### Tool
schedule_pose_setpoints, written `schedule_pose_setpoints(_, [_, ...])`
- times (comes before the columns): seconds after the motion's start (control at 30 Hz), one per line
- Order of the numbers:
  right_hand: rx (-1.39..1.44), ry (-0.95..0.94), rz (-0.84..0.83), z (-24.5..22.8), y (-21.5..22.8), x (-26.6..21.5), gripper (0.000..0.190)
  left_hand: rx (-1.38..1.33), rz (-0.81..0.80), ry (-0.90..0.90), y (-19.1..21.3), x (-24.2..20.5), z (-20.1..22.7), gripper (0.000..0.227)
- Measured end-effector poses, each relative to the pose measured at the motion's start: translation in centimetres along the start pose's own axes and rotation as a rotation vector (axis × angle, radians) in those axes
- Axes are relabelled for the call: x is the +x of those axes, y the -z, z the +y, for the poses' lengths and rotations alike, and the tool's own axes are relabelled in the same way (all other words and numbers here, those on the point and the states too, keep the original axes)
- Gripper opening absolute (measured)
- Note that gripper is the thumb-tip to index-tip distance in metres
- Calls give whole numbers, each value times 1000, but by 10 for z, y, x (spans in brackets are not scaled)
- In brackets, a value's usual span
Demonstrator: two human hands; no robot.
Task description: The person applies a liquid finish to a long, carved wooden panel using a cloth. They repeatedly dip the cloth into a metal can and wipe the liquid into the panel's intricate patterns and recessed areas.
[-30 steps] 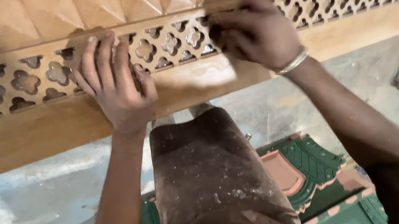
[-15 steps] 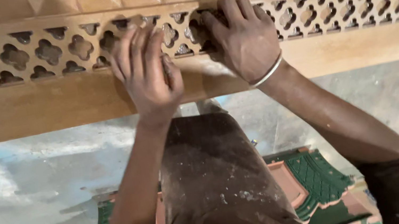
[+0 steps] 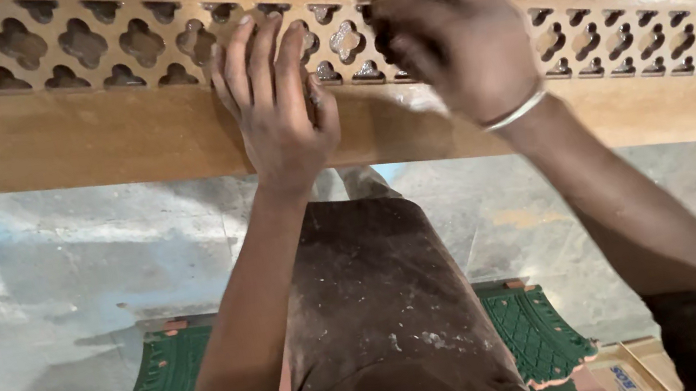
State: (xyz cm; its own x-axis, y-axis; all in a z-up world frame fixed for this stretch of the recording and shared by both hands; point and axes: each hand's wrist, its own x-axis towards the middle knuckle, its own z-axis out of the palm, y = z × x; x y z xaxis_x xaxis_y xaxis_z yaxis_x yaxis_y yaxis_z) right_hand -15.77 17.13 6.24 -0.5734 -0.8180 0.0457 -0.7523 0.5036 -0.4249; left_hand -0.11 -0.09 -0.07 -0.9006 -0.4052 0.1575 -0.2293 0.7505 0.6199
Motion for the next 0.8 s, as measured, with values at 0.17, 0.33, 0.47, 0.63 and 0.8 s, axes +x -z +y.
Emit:
schedule_pose_setpoints(0.17, [-507,169,-22,-3,-30,0,26,80,49,-44,-2,3,-3,46])
schedule_pose_setpoints(0.33, [-14,-22,-245,53,16,-25,29,81,74,-74,1,4,4,45])
schedule_pose_setpoints(0.47, [55,-150,-179,57,42,-49,34,85,69,-79,3,-2,8,43])
schedule_pose_setpoints(0.63, [130,-117,-119,23,24,-40,28,106,59,-87,1,1,8,44])
schedule_pose_setpoints(0.8, [-257,70,-96,-21,-31,-42,38,113,66,-87,3,0,7,46])
